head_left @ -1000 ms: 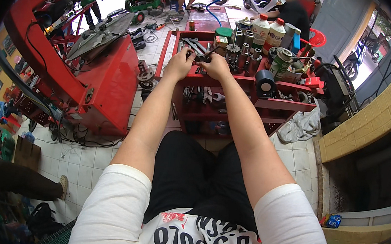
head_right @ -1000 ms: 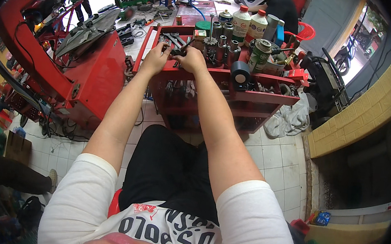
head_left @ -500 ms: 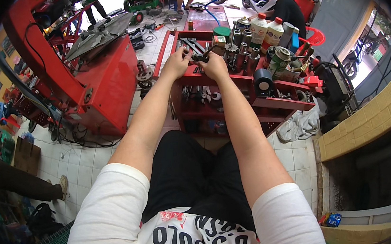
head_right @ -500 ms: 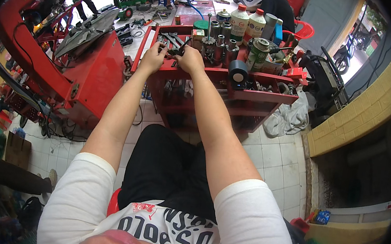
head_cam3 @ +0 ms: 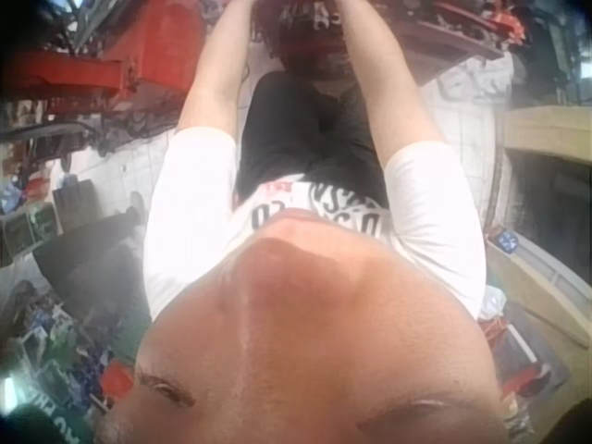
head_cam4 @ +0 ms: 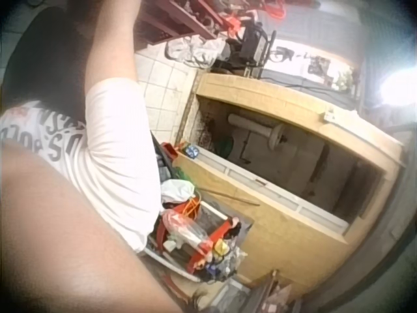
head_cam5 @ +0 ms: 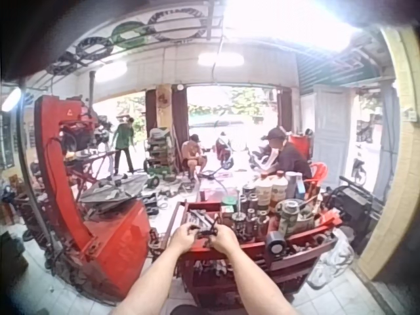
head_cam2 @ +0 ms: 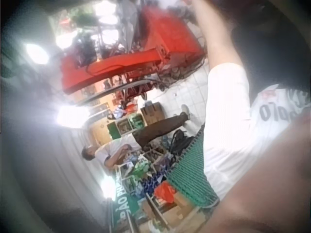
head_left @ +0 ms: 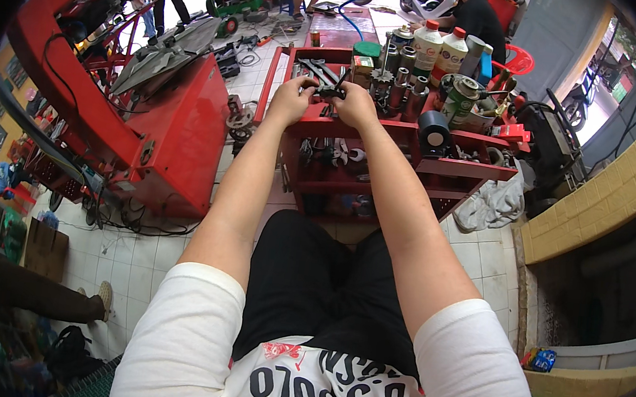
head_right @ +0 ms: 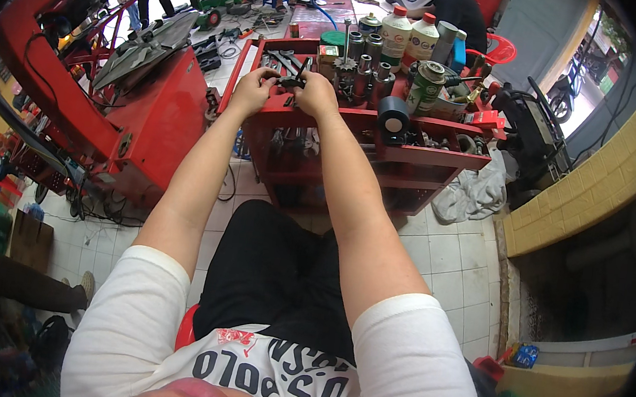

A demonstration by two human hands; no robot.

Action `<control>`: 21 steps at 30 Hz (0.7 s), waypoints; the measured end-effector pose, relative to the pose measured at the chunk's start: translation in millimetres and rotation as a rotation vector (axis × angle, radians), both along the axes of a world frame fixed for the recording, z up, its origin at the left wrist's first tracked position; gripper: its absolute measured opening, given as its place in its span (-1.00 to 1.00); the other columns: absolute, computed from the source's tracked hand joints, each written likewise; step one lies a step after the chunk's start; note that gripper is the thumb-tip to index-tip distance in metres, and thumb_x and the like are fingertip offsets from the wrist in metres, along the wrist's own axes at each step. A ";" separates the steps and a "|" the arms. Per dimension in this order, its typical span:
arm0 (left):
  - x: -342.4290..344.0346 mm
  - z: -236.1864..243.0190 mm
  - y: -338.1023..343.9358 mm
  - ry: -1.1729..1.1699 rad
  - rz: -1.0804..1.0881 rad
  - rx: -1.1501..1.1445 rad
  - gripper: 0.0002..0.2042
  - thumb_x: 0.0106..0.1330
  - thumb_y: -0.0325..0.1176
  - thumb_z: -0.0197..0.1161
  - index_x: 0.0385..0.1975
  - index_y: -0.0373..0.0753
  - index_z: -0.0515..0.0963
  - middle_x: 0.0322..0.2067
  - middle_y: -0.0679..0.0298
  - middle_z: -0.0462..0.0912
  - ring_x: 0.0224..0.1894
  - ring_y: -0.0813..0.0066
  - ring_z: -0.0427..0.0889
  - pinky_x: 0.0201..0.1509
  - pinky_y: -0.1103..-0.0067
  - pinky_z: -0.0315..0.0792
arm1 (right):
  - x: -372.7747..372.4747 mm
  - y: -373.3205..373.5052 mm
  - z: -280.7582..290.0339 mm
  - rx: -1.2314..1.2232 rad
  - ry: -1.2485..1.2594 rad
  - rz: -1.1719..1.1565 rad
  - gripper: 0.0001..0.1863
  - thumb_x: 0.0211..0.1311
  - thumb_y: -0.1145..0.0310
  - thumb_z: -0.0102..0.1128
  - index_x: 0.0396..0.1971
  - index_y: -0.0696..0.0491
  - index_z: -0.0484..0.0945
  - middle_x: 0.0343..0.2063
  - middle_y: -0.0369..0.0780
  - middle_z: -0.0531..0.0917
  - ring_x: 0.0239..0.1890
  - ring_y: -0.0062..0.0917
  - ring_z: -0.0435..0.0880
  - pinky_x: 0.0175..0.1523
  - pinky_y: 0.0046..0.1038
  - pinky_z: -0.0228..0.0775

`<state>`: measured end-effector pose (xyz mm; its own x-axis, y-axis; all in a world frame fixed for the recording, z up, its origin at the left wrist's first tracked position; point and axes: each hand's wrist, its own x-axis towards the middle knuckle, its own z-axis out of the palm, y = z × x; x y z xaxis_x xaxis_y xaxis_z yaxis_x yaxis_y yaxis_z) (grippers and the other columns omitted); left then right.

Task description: The person sits in a workshop and uses a wrench to tighten a bolt on a small mechanical component held in their hands. They repeatedly adjust the wrench and the part, occasionally placing the item on a red tool cart to access other tools or parts.

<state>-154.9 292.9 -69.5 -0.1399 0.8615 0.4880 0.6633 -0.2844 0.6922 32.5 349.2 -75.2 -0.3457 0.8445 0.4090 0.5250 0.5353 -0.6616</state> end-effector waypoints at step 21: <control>-4.8 -5.1 6.5 -0.008 0.035 -0.057 -0.74 0.47 -0.26 0.29 -0.03 -0.28 0.72 -0.26 0.10 0.81 -0.25 0.28 0.75 -0.12 0.40 0.55 | -2.5 3.0 -4.2 0.002 -0.035 -0.009 -0.62 0.21 0.37 0.38 0.06 -0.06 0.69 -0.07 0.01 0.73 0.06 -0.02 0.68 0.20 -0.07 0.50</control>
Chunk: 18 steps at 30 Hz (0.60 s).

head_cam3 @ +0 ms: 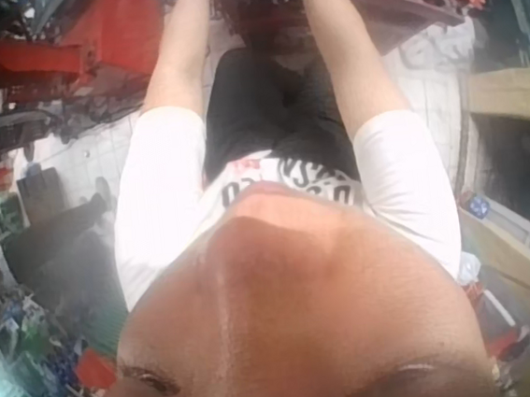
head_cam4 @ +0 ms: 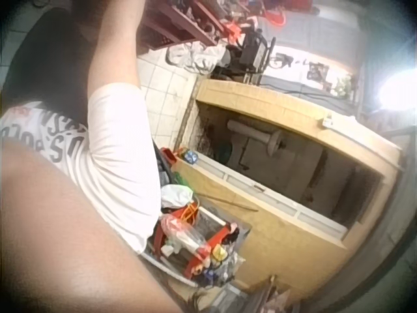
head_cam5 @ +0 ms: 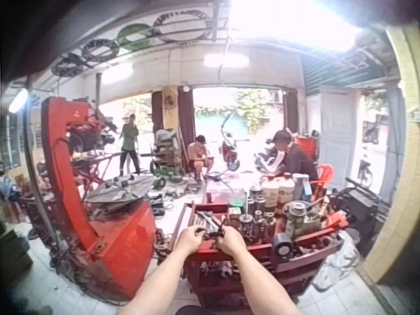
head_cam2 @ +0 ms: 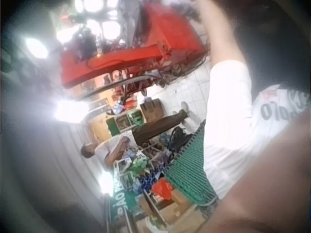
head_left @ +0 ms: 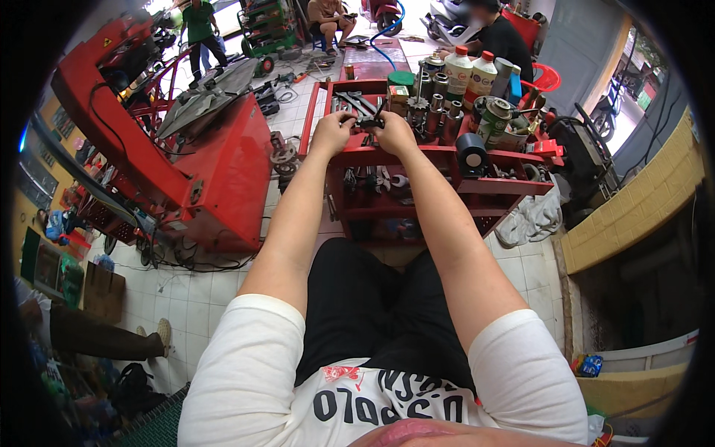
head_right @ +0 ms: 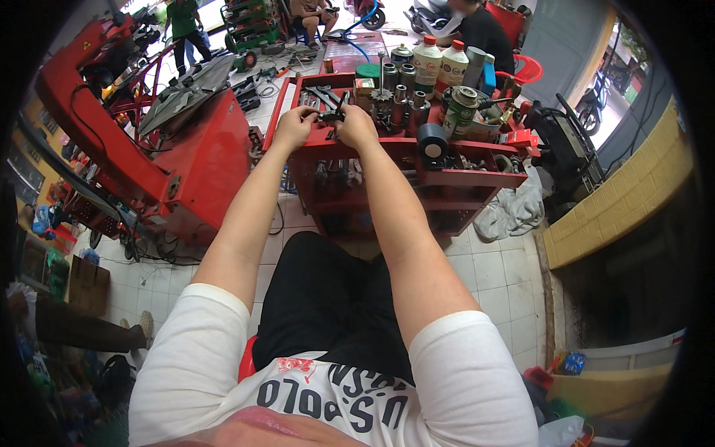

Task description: The person sits in a workshop and uses a wrench to tighten a bolt on a small mechanical component held in their hands. They repeatedly adjust the wrench and the part, occasionally placing the item on a red tool cart to access other tools or parts.

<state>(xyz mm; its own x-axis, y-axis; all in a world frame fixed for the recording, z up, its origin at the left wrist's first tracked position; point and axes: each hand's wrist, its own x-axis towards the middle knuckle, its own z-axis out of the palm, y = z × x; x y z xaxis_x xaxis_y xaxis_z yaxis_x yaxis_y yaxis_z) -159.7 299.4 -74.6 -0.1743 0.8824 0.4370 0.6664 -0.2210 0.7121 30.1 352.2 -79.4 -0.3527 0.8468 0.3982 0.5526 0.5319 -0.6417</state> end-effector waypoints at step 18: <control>-9.5 -4.3 -1.8 0.036 0.084 0.109 -0.61 0.48 -0.01 0.26 -0.13 -0.28 0.69 -0.38 0.02 0.76 -0.33 0.07 0.76 -0.17 0.31 0.54 | -8.3 -11.7 12.1 -0.038 0.014 0.053 -0.54 0.15 0.15 0.55 -0.02 0.10 0.72 -0.14 0.03 0.78 -0.02 -0.09 0.75 0.09 -0.18 0.55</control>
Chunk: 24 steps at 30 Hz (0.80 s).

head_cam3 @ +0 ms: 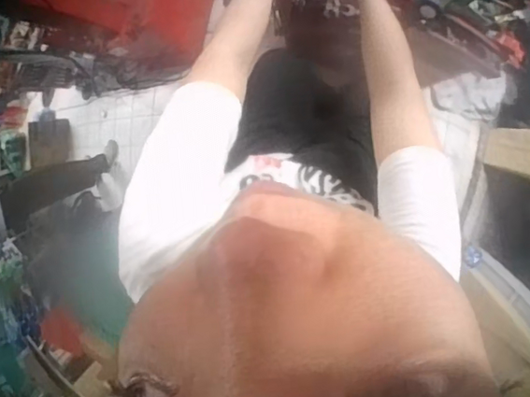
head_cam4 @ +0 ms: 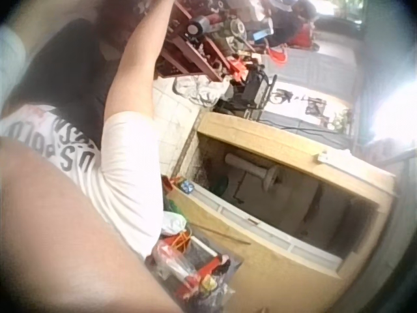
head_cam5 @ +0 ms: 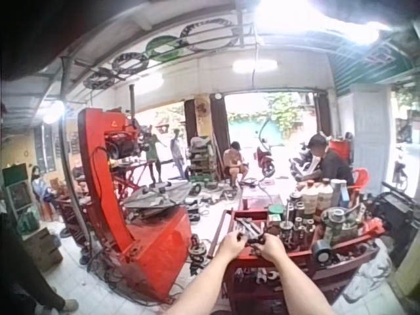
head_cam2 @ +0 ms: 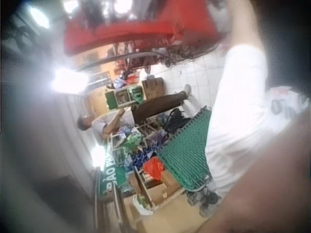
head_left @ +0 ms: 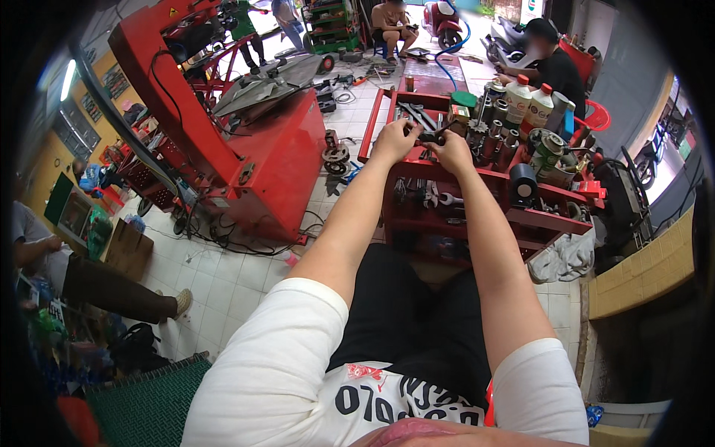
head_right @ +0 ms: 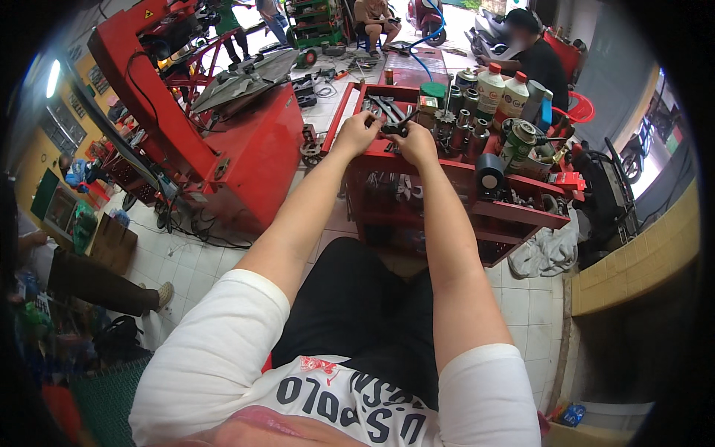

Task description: The person sits in a workshop and uses a wrench to tighten a bolt on a small mechanical component held in their hands. They repeatedly adjust the wrench and the part, occasionally placing the item on a red tool cart to access other tools or parts.

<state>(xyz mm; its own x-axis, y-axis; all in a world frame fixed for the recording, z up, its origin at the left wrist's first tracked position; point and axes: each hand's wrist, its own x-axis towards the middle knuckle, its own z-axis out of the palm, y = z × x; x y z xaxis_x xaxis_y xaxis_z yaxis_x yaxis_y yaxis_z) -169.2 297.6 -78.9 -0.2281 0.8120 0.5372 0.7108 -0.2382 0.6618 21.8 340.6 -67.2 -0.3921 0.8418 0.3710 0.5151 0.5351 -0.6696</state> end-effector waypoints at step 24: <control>13.7 4.1 -4.3 -0.035 -0.037 0.062 -0.55 0.48 0.06 0.25 -0.22 -0.32 0.64 -0.37 0.00 0.77 -0.28 0.07 0.76 -0.14 0.29 0.54 | 6.9 -1.3 2.4 0.018 -0.029 -0.069 -0.54 0.17 0.09 0.55 -0.04 0.07 0.73 -0.17 0.00 0.79 -0.05 -0.08 0.75 0.05 -0.16 0.54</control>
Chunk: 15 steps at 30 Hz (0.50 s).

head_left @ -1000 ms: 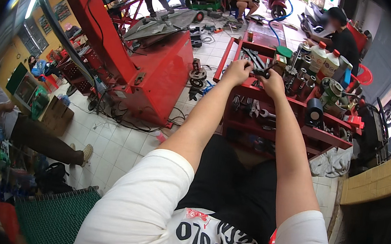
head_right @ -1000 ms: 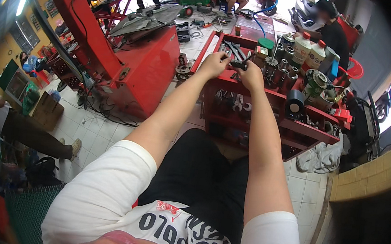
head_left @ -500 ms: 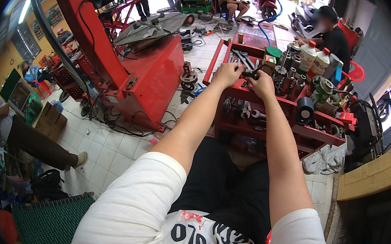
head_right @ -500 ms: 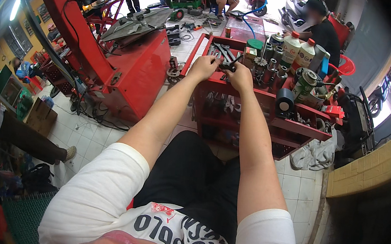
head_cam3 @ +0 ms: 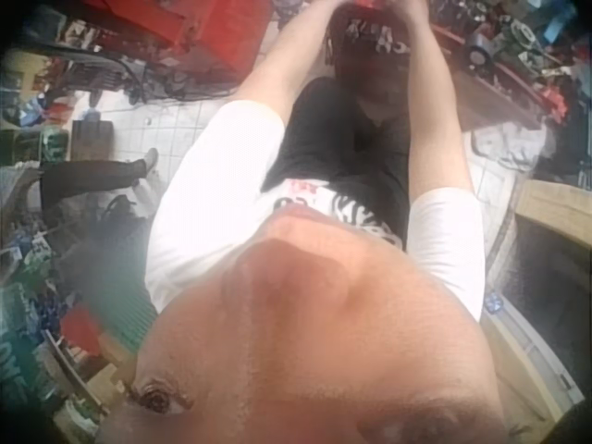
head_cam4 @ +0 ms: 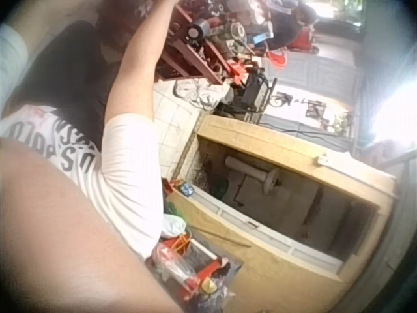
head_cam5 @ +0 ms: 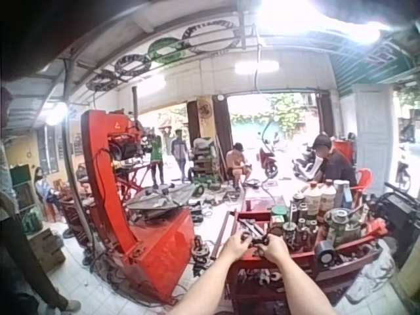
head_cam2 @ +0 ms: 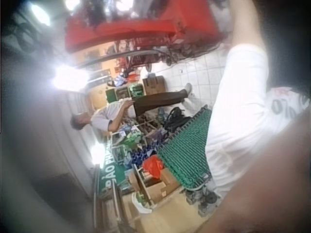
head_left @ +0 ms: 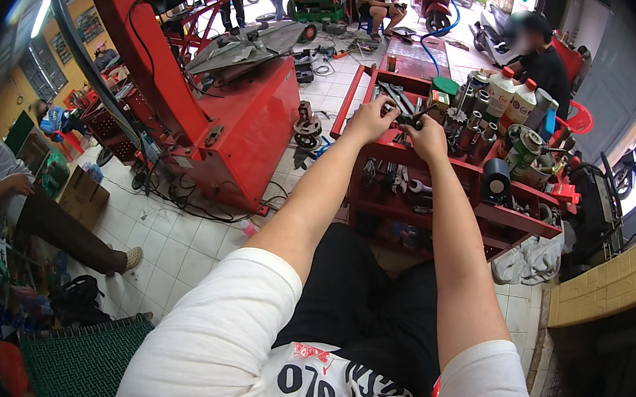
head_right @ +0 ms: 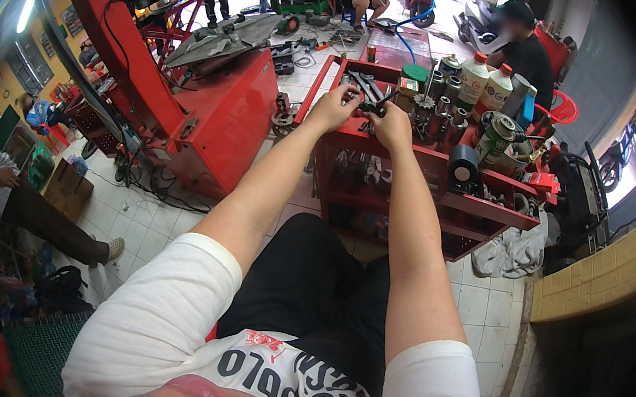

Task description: The person sits in a workshop and uses a wrench to tighten a bolt on a small mechanical component held in their hands. They repeatedly adjust the wrench and the part, occasionally placing the item on a red tool cart to access other tools or parts.

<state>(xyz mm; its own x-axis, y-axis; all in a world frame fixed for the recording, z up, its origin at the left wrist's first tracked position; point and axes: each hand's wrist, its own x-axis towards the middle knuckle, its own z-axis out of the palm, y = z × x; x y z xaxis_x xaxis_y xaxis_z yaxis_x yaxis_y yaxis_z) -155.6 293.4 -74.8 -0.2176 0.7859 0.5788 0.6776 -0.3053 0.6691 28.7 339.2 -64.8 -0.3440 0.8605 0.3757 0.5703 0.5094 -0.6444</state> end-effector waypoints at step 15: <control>-4.6 7.0 1.2 0.005 0.019 -0.237 -0.61 0.45 0.05 0.28 -0.21 -0.23 0.67 -0.38 0.06 0.76 -0.25 0.12 0.76 -0.13 0.29 0.55 | 2.8 -1.1 -1.3 0.018 0.036 0.010 -0.53 0.15 0.10 0.56 -0.03 0.06 0.72 -0.18 -0.01 0.79 -0.06 -0.09 0.76 0.04 -0.17 0.55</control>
